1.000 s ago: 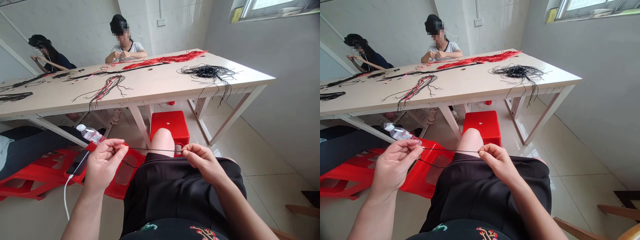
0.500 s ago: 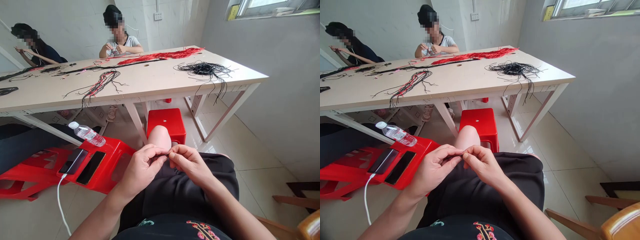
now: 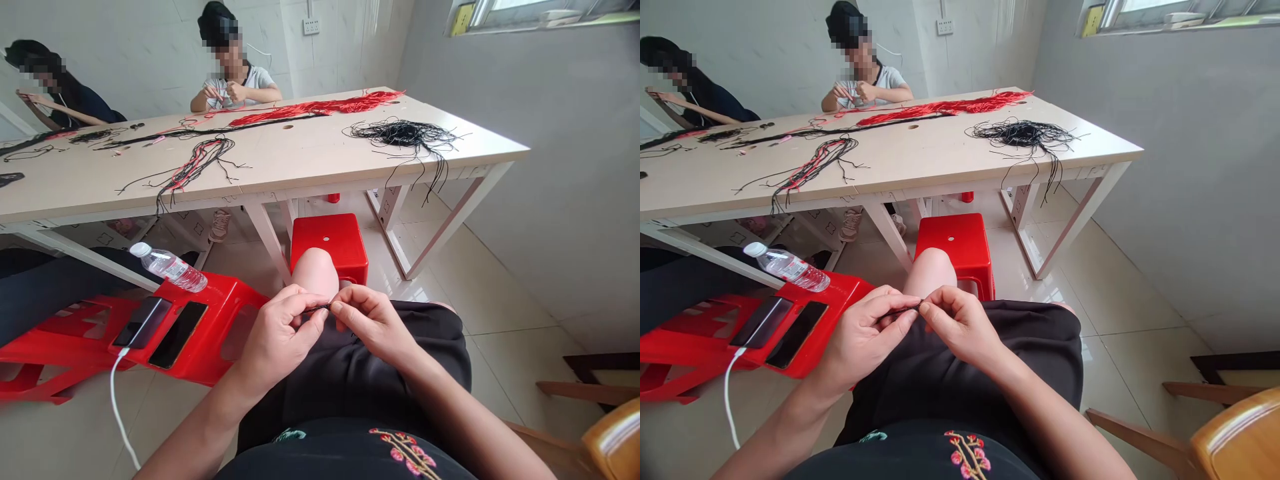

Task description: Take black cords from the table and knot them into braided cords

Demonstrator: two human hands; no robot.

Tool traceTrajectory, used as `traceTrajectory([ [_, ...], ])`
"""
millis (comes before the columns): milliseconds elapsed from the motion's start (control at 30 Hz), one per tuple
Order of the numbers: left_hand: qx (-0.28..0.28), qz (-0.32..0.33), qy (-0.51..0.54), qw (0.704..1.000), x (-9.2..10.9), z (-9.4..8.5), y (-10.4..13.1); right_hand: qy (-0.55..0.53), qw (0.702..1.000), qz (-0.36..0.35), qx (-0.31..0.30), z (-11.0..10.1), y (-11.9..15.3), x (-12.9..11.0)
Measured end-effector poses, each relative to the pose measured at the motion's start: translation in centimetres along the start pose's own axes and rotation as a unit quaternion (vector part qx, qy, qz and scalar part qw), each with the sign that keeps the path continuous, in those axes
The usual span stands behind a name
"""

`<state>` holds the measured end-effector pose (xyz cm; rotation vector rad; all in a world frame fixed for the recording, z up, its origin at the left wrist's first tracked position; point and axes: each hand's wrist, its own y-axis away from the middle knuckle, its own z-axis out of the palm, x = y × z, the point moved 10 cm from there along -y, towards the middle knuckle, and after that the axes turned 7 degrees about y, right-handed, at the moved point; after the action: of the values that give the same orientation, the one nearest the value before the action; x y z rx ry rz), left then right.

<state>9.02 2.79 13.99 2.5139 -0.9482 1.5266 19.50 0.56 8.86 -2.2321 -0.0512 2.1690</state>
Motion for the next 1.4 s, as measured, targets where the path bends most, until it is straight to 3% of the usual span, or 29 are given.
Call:
traceTrajectory([
  [200, -0.018, 0.048, -0.047, 0.998, 0.9, 0.6, -0.2, 0.054, 0.998, -0.029, 0.023, -0.5, 0.1, -0.1],
  [467, -0.005, 0.014, -0.061, 0.998, -0.5, 0.6, 0.2, 0.207, 0.963, -0.162, 0.059, 0.2, 1.0, -2.4],
  [633, 0.018, -0.009, -0.020, 1.000, -1.3, 0.7, 0.5, 0.234, 0.937, -0.236, 0.105, 0.5, 1.8, -3.4],
  [733, 0.017, -0.027, 0.006, 0.999, -1.4, 0.8, 0.5, 0.221, 0.943, -0.227, 0.103, 0.1, 1.8, -3.5],
  [833, 0.007, -0.092, 0.070, 0.993, -2.5, 1.0, 0.3, 0.210, 0.956, -0.192, 0.069, -0.1, 1.4, -2.9],
  [1000, -0.009, -0.201, 0.234, 0.951, -4.4, 1.8, 0.4, 0.128, 0.973, -0.190, 0.035, -0.3, 1.1, -2.4],
  [1133, -0.014, -0.255, 0.306, 0.917, -4.7, 2.4, 0.8, 0.136, 0.967, -0.206, 0.060, -0.6, 1.2, -2.6],
  [1267, -0.017, -0.274, 0.317, 0.908, -4.7, 2.6, 1.1, 0.147, 0.967, -0.187, 0.088, -1.3, 1.1, -2.4],
  [1400, -0.022, -0.240, 0.271, 0.932, -4.3, 2.2, 0.8, 0.113, 0.976, -0.166, 0.086, -1.5, 0.9, -1.6],
])
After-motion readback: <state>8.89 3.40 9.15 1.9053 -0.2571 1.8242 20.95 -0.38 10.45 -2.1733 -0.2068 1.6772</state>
